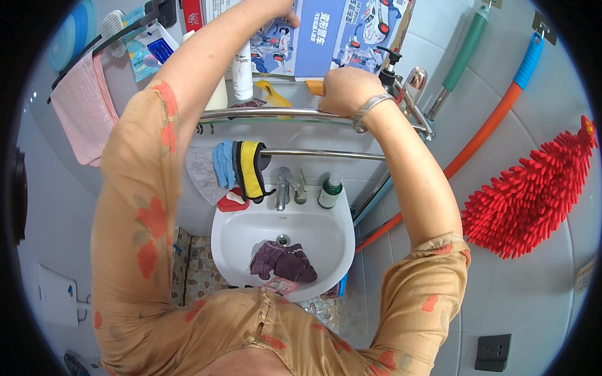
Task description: The person washes a garment in a sink by wetting it under running water, applying detergent from a packet, and scrubbing the fabric by hand.
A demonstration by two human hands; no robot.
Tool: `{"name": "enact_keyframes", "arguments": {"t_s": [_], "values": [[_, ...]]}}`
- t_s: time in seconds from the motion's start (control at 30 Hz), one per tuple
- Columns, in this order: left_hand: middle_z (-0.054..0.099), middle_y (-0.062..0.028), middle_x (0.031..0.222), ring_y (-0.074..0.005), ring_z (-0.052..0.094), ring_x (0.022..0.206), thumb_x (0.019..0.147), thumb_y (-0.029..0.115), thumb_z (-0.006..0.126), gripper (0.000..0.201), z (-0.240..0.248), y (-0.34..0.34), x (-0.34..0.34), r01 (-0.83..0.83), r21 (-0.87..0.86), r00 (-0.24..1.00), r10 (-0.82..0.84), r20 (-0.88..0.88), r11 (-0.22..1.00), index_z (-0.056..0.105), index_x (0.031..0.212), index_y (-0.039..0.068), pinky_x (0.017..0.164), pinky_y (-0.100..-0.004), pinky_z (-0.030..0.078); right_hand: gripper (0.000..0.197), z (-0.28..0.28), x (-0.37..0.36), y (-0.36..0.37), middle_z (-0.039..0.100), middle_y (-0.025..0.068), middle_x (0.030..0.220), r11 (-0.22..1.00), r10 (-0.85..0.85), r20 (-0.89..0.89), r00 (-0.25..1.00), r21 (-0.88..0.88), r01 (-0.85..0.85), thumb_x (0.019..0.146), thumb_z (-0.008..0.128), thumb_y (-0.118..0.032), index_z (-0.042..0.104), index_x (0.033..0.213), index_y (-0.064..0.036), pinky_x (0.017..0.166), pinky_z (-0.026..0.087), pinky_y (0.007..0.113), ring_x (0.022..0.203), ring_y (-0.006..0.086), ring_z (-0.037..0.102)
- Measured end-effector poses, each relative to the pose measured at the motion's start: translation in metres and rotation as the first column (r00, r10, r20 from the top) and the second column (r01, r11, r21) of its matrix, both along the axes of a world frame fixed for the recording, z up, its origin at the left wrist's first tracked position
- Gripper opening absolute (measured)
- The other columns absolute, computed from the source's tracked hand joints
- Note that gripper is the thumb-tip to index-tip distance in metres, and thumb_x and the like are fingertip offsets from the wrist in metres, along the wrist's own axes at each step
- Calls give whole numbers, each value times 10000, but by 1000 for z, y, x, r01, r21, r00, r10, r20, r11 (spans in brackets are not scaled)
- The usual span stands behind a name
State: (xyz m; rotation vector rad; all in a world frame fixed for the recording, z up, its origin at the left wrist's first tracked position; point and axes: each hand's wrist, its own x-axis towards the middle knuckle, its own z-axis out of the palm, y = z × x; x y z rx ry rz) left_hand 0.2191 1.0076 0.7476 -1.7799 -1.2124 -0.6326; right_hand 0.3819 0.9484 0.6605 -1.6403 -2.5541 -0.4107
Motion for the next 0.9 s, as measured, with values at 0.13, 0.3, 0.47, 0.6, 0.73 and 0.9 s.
{"name": "enact_keyframes", "arguments": {"t_s": [0.13,0.3,0.47,0.6,0.73,0.9], "values": [[400,-173,1146,-352,427,1042,332,304,875,1150,15,3,-8,64,-9,998,-64,26,998,306,1323,177,825,-436,458,285,2,-1,-2,644,128,804,999,-32,27,999,-10,32,690,548,-236,677,887,-76,702,485,359,744,279,609],[404,-200,1145,-374,424,1046,329,329,873,1137,26,4,-13,84,-48,996,-84,17,995,330,1315,169,848,-448,444,286,4,3,-6,643,124,809,999,-25,16,1000,-39,25,697,529,-221,673,901,-80,709,486,357,751,282,609],[397,-229,1161,-389,414,1068,337,361,868,1129,28,10,-15,85,-123,996,-86,-4,989,344,1317,161,874,-458,426,299,4,5,-7,647,117,861,999,-27,22,999,-34,27,702,520,-205,667,937,-93,725,487,349,789,271,610],[398,-235,1165,-392,411,1080,352,364,865,1124,25,16,-17,86,-83,996,-86,-5,993,337,1323,161,884,-451,422,295,6,3,-8,647,111,884,999,-18,38,999,-40,19,704,531,-205,666,943,-98,731,486,346,809,264,610],[407,-216,1161,-375,418,1080,383,314,867,1078,21,12,-12,114,-114,993,-110,40,987,345,1314,162,871,-445,430,282,7,4,-9,648,110,862,999,-18,48,999,-43,20,706,541,-210,669,928,-93,721,485,346,793,264,611],[415,-162,1143,-327,424,1076,411,286,863,1062,8,-3,-4,36,-83,997,-30,76,996,322,1319,189,849,-449,439,277,4,6,-4,646,120,832,998,-8,25,1000,-58,9,702,536,-201,670,914,-84,709,483,347,772,266,611]]}}
